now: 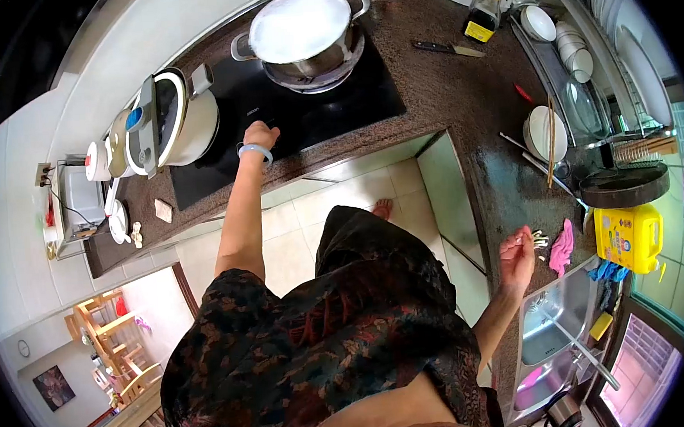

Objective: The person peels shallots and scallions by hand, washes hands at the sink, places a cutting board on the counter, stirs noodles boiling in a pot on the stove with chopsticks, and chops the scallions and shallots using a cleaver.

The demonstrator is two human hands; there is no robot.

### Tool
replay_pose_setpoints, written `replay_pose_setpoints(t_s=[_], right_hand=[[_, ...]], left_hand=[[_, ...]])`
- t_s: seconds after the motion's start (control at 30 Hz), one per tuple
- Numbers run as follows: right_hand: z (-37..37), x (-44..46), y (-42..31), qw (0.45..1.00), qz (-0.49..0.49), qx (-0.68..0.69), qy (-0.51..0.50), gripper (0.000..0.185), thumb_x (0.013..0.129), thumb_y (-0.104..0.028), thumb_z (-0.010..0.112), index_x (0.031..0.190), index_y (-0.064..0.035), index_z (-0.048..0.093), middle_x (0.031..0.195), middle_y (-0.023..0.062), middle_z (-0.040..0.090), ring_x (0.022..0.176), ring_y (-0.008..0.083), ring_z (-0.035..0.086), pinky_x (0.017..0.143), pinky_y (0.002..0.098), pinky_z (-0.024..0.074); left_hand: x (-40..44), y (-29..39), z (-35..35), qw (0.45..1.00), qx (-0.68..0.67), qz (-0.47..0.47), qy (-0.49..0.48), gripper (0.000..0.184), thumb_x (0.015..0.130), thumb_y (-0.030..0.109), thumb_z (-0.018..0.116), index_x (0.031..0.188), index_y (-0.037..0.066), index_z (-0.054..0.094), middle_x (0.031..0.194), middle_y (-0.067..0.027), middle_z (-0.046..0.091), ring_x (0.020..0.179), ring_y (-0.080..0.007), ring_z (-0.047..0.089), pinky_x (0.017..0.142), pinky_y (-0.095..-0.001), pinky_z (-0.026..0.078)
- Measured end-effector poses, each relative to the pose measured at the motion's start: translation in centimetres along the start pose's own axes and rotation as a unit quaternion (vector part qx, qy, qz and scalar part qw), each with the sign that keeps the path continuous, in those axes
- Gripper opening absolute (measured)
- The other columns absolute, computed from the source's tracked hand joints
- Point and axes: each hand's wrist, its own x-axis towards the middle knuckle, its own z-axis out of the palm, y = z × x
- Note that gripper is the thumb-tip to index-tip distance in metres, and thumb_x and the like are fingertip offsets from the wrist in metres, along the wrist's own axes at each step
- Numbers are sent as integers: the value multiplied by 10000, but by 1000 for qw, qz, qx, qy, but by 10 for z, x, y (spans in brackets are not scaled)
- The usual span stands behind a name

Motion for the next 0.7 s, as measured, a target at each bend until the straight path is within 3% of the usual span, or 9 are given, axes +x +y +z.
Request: replay_pose_setpoints(t_s=[0.03, 0.33, 0.47, 0.5, 0.53, 0.6, 0.7], right_hand=[[-1, -2, 2, 1000, 4, 3, -15, 160, 961, -62, 559, 1116, -40, 597, 908, 18, 591, 753, 112, 526, 684, 249, 462], [-16, -15, -3, 1000, -17, 7, 10, 167, 973, -87, 550, 1129, -42, 589, 900, 14, 577, 752, 105, 510, 687, 250, 444], [-10, -29, -9, 999, -38, -29, 14, 208, 977, -116, 554, 1170, -41, 574, 908, 9, 564, 756, 107, 498, 659, 253, 411], [-9, -37, -9, 998, -52, -19, 34, 244, 981, -119, 549, 1211, -39, 554, 917, 7, 559, 765, 104, 498, 663, 254, 415], [-13, -45, -13, 996, -65, -26, 60, 248, 982, -124, 547, 1214, -36, 550, 925, 14, 569, 765, 104, 507, 663, 252, 426], [-11, -55, -11, 991, -80, -33, 100, 258, 985, -135, 545, 1220, -29, 543, 941, 28, 589, 765, 104, 525, 665, 248, 449], [-19, -77, -12, 989, -97, 22, 109, 235, 993, -141, 534, 1189, -12, 546, 927, 49, 600, 730, 105, 515, 641, 251, 448]], left_hand=[[-4, -1, -4, 999, 35, 2, -14, 465, 844, 414, 676, 1018, -17, 677, 1116, -249, 672, 1100, -367, 635, 967, -416, 496], [-11, -4, -2, 994, 89, 58, 38, 489, 855, 452, 675, 1015, -9, 641, 1067, -259, 676, 1055, -390, 644, 931, -446, 508], [-29, 12, -15, 993, 110, 23, 38, 533, 858, 529, 660, 990, 13, 676, 1089, -219, 683, 1045, -366, 653, 883, -438, 530], [-37, 15, -11, 979, 182, 45, 80, 584, 840, 585, 648, 984, 20, 687, 1056, -195, 697, 999, -352, 676, 835, -442, 548], [-60, 42, -30, 979, 185, 58, 55, 631, 827, 623, 634, 966, 10, 682, 984, -201, 706, 934, -343, 697, 786, -448, 559], [-72, 64, -11, 970, 193, 82, 119, 583, 825, 566, 678, 961, -1, 666, 928, -209, 704, 891, -364, 692, 773, -433, 558], [-110, 108, 18, 943, 32, 310, 116, 440, 830, 358, 753, 993, -37, 648, 896, -228, 679, 838, -366, 669, 742, -444, 539]])
